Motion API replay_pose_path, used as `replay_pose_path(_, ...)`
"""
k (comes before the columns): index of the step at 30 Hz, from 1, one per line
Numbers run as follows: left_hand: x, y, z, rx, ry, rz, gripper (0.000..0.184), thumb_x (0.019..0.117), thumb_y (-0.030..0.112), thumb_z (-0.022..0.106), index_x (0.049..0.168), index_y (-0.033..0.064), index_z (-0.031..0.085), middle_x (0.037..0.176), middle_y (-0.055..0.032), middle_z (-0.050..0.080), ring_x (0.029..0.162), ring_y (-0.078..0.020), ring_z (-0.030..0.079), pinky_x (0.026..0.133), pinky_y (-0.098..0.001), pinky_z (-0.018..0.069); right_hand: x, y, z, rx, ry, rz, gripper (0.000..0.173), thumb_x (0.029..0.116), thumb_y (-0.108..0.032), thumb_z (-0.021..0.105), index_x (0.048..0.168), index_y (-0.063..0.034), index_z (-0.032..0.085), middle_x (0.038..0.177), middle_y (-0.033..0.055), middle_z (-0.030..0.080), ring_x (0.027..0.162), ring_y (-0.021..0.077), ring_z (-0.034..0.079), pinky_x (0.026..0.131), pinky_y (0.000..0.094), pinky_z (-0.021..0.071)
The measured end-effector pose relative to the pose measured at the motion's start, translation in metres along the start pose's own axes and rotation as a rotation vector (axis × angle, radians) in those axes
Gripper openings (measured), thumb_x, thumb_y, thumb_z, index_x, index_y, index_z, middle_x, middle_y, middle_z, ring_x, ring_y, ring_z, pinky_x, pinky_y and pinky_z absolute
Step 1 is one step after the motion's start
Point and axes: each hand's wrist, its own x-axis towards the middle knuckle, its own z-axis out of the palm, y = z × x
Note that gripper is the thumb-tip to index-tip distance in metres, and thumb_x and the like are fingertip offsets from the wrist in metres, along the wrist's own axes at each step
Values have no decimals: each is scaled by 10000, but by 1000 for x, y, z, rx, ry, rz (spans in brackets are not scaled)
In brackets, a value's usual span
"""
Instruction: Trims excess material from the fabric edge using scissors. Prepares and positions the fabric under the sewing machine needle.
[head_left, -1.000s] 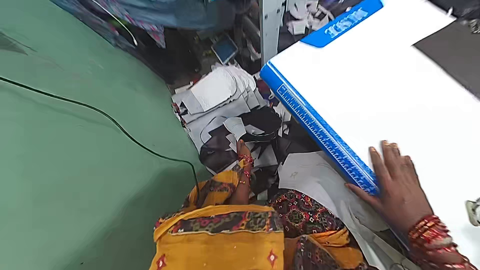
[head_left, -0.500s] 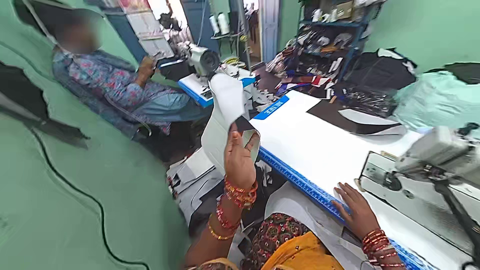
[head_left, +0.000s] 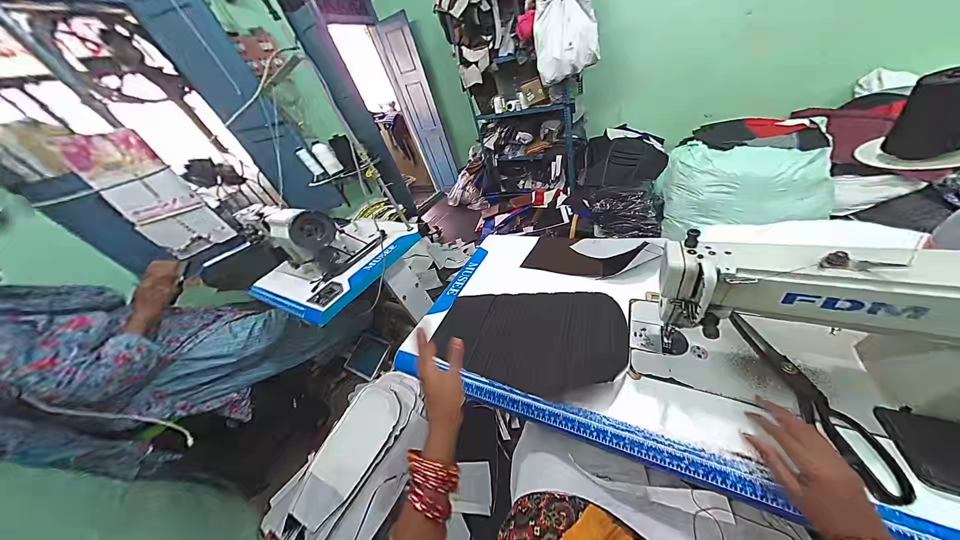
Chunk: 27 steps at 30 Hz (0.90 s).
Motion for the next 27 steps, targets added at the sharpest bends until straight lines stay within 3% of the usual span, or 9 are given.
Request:
replay_pose_path(2,-18,-12,37,261,-376,77,559,1029,222,545,1499,-66,452,1598,-318,341,1508,-490,284,1218,-634,214,-6,26,-18,-51,-11,29,432,962,-231,572,1123,150,696,1260,388,624,1188,616,577,1018,683,443)
replay_pose_path(4,-26,-13,72,459,-738,43,569,1054,374,523,1567,144,439,1660,-186,311,1531,-510,203,1136,-798,141,-12,40,-24,-80,-57,65,463,967,-257,564,1123,160,692,1292,385,611,1231,636,537,1044,700,412)
replay_pose_path(6,-24,-17,105,602,-1036,7,580,1049,493,505,1585,296,407,1690,-56,286,1560,-500,63,1081,-865,1,-15,39,-19,-150,-25,74,454,981,-261,534,1106,139,708,1291,363,625,1227,621,552,1028,683,438)
replay_pose_path(8,-14,-22,136,745,-1151,36,599,1026,588,481,1585,404,368,1727,3,159,1556,-506,-79,1049,-870,-77,-14,35,-14,-203,0,89,438,989,-265,524,1100,109,723,1286,334,643,1220,597,572,1004,665,466)
replay_pose_path(13,47,-25,210,780,-1115,95,566,1031,522,530,1567,379,418,1719,-16,200,1565,-494,-12,1062,-869,-39,-12,32,-12,-220,36,105,450,985,-285,502,1077,85,741,1263,291,676,1202,556,607,993,635,488)
replay_pose_path(16,60,-13,243,806,-1093,189,451,1082,317,505,1531,268,504,1680,-75,311,1576,-422,133,1127,-815,-23,-13,33,-9,-264,95,106,476,985,-316,469,1044,58,759,1240,244,704,1182,504,643,985,594,511)
replay_pose_path(18,52,-8,251,841,-1113,191,485,1103,327,454,1573,211,435,1680,-112,299,1573,-396,178,1173,-764,77,-14,34,-6,-289,138,105,486,987,-328,453,1030,40,767,1221,220,719,1173,472,661,984,571,520)
replay_pose_path(23,12,-6,198,924,-1264,226,1020,925,670,600,1653,108,159,1720,-202,23,1577,-458,-19,1161,-780,20,-17,34,-3,-284,237,118,525,987,-365,457,1083,56,754,1217,231,718,1151,474,672,976,576,526)
replay_pose_path(27,-39,-24,123,879,-1282,386,1206,732,661,806,1652,157,209,1721,-197,52,1585,-426,-1,1170,-766,14,-19,32,-7,-191,340,89,570,967,-372,501,1210,113,676,1263,309,666,1170,502,648,1006,571,509)
